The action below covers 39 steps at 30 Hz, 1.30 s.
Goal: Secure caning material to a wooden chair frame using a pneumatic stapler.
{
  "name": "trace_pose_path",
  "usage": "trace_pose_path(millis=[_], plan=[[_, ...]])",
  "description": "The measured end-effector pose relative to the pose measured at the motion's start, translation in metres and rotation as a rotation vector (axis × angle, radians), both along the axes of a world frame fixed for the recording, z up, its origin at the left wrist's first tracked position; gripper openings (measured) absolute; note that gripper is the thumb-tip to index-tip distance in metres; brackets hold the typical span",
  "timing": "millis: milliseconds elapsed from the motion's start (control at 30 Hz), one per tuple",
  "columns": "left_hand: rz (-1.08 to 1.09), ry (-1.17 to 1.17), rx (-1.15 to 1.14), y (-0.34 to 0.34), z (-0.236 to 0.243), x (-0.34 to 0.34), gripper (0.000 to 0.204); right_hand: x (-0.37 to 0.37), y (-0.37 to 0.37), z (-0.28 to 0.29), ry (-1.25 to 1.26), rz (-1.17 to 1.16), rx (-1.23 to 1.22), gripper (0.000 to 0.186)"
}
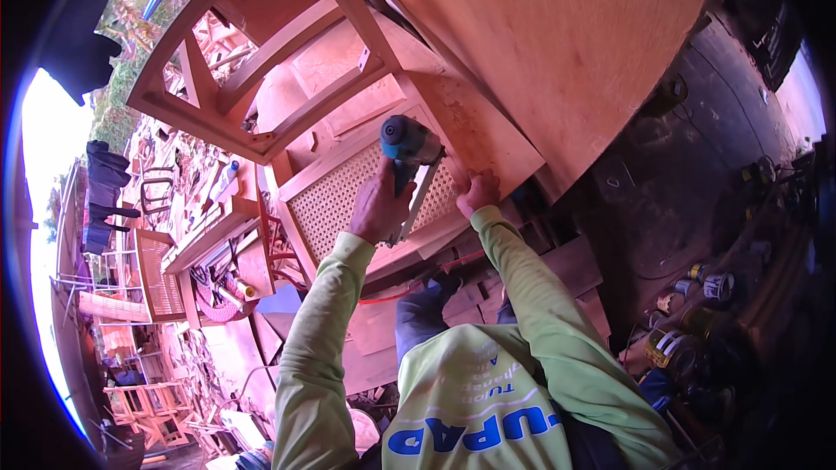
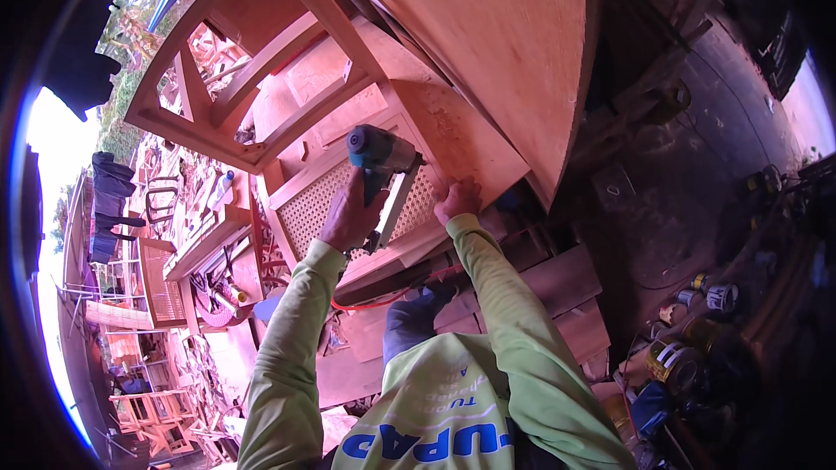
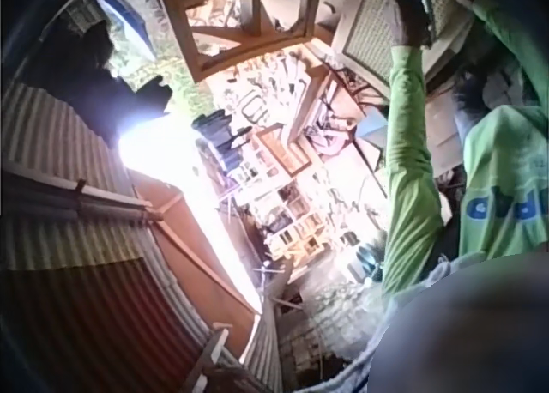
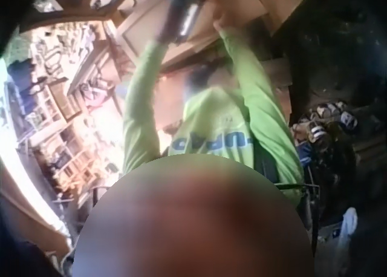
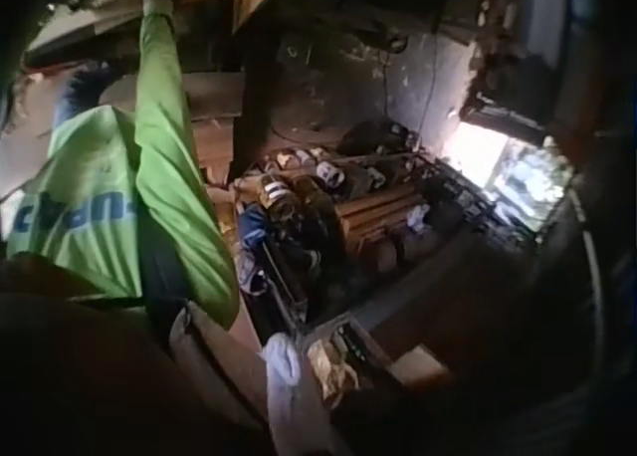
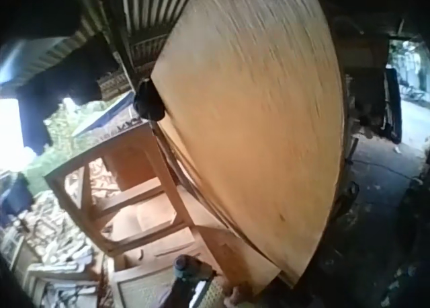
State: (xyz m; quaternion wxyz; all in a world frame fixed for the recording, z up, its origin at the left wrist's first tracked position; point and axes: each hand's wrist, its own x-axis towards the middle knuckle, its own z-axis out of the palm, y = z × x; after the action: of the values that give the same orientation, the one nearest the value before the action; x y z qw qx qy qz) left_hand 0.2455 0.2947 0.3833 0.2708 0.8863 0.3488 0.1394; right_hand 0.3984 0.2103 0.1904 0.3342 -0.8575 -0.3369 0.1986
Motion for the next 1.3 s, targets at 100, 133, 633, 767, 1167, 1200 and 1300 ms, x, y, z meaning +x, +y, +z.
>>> trace_pose_path(millis=[100,133,633,767,1167,1200,1300], plan=[[0.22,-0.082,-0.206,-0.01,0.003,-0.028,0.053,-0.001,-0.001,-0.007,-0.004,-0.005,0.039,0.042],[0.309,-0.138,-0.334,-0.019,0.017,-0.035,0.051,0.0,0.0,-0.008,-0.006,-0.015,0.077,0.043],[0.856,-0.818,-0.422,-0.079,0.062,-0.216,0.027,-0.003,0.104,0.092,-0.491,0.665,0.623,0.061],[0.929,-0.8,-0.356,-0.087,0.068,-0.234,0.029,-0.033,0.176,0.092,-0.593,0.903,0.605,0.073],[1.027,-0.782,-0.392,-0.052,0.057,-0.263,0.034,-0.06,0.212,0.056,-0.614,0.906,0.49,0.068],[1.027,-0.778,-0.403,-0.046,0.055,-0.263,0.034,-0.061,0.212,0.057,-0.637,0.902,0.507,0.066],[1.001,-0.779,-0.45,-0.029,0.053,-0.26,0.033,-0.062,0.21,0.063,-0.67,0.895,0.497,0.064]])
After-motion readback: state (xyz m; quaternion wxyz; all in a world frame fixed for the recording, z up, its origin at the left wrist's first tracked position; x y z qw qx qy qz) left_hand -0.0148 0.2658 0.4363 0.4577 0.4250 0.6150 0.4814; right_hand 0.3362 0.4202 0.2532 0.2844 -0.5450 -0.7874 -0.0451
